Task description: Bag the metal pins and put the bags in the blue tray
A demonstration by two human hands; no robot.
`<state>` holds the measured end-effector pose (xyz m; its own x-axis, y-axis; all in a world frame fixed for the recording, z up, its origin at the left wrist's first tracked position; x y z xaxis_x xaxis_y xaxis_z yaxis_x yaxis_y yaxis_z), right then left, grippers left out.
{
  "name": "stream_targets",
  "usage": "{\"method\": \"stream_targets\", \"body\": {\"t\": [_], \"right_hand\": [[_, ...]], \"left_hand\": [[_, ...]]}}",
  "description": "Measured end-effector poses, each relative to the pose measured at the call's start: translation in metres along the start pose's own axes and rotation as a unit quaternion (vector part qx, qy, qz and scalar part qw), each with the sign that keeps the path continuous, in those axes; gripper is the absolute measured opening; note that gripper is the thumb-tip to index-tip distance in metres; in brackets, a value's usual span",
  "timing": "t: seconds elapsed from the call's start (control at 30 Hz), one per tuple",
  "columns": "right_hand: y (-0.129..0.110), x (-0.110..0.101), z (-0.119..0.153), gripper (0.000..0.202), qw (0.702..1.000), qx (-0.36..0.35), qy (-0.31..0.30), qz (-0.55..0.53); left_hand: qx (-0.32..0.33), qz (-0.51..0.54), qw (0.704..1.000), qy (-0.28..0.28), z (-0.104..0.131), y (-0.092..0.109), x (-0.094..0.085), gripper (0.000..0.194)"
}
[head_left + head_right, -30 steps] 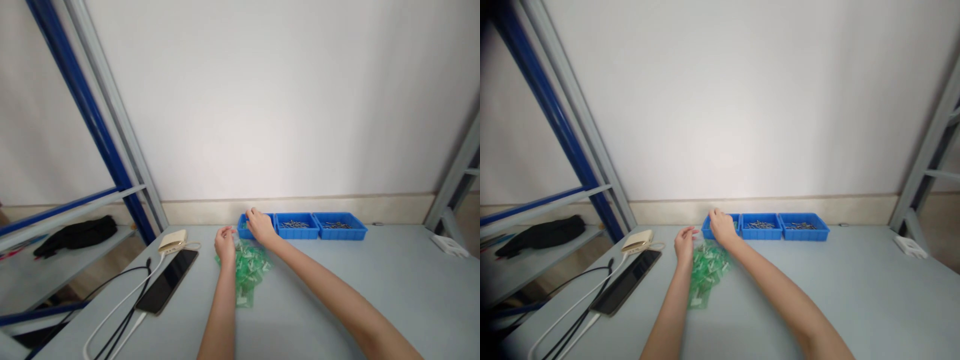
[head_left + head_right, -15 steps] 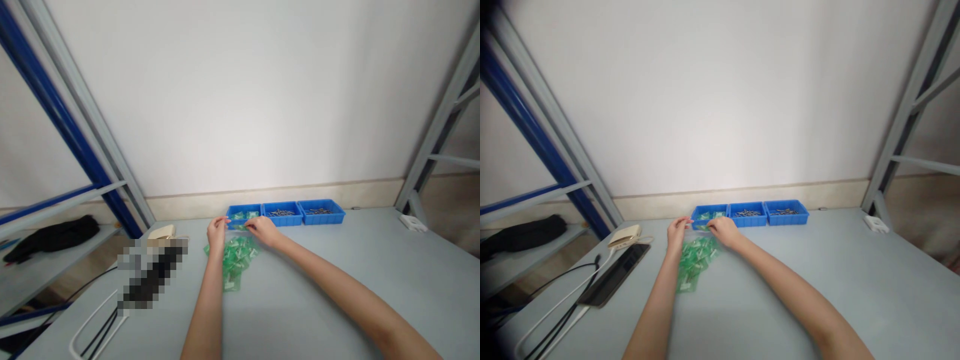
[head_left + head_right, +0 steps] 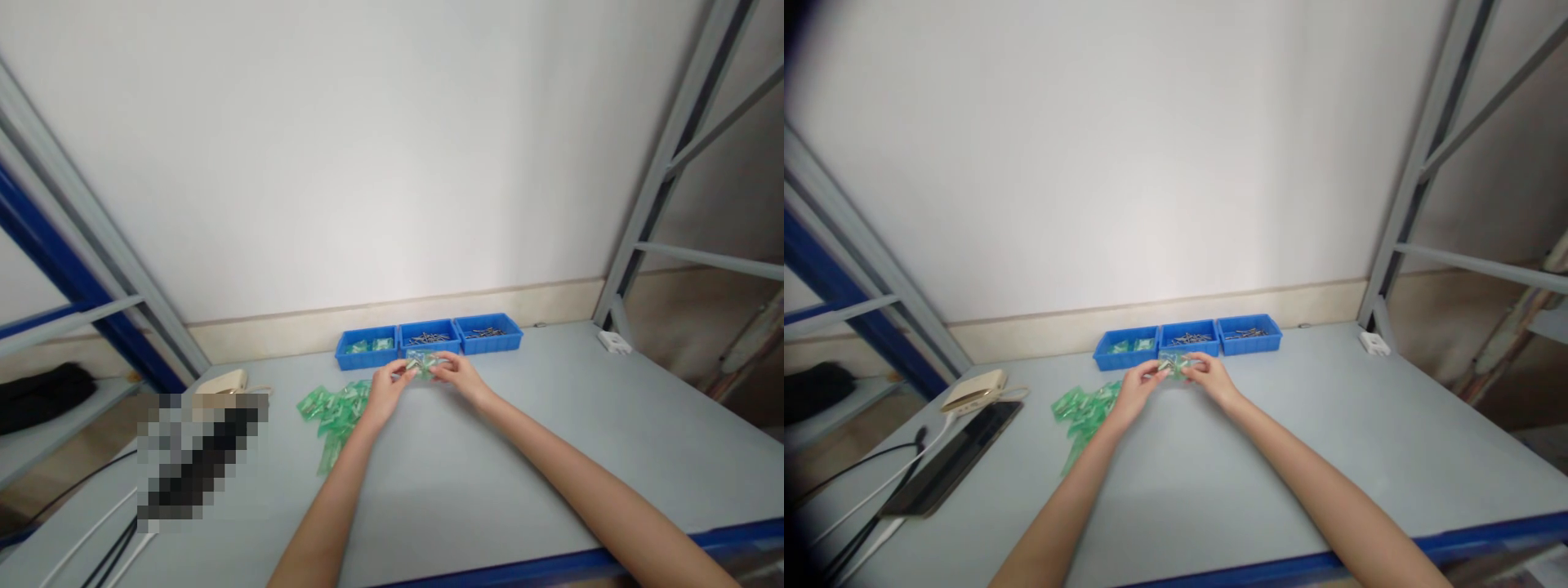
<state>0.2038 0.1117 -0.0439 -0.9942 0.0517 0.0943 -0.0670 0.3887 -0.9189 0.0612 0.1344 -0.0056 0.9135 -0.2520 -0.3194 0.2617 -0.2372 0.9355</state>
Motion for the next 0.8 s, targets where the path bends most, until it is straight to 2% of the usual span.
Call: {"method": "stream_targets", "body": {"t": [0.17,0.27,0.37,0.47,0.57,0.63,0.8], "right_hand": [[-0.014,0.007,-0.002,0.025,0.996,-0.064,-0.028,0.056],[-0.032,0.002,0.003,0.016,0.984,-0.116,-0.015,0.131],[-0.051,0.001,0.006,0.013,0.967,-0.177,-0.008,0.181],[-0.042,-0.005,0.002,0.013,0.972,-0.151,0.007,0.183],[-0.02,-0.005,-0.003,0.024,0.989,-0.089,0.0,0.118],[-0.013,-0.003,-0.003,0.025,0.993,-0.074,-0.01,0.089],[-0.036,0.0,0.001,0.012,0.978,-0.154,-0.012,0.14]], "left_hand": [[0.011,-0.047,0.998,0.046,-0.001,0.004,-0.015,0.017],[0.077,-0.089,0.991,0.058,0.007,0.022,-0.013,0.008],[0.12,-0.109,0.985,0.052,0.014,0.034,-0.008,0.01],[0.073,-0.098,0.991,0.062,0.01,0.024,-0.01,0.007],[0.011,-0.054,0.998,0.024,0.002,0.006,-0.006,0.024],[-0.003,-0.035,0.999,0.004,0.0,0.002,-0.003,0.028],[0.091,-0.057,0.994,0.032,0.007,0.026,-0.011,0.012]]}}
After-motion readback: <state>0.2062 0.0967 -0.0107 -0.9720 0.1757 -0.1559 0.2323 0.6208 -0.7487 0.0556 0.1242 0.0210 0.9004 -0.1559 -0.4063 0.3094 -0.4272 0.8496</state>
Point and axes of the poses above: each hand's wrist, its own z-axis away from the middle knuckle, its own x-axis out of the palm, y = z × x, the point moved 10 cm from there along -z, towards the middle knuckle, and after that the axes turned 13 degrees about -x, right-handed, at the moved point
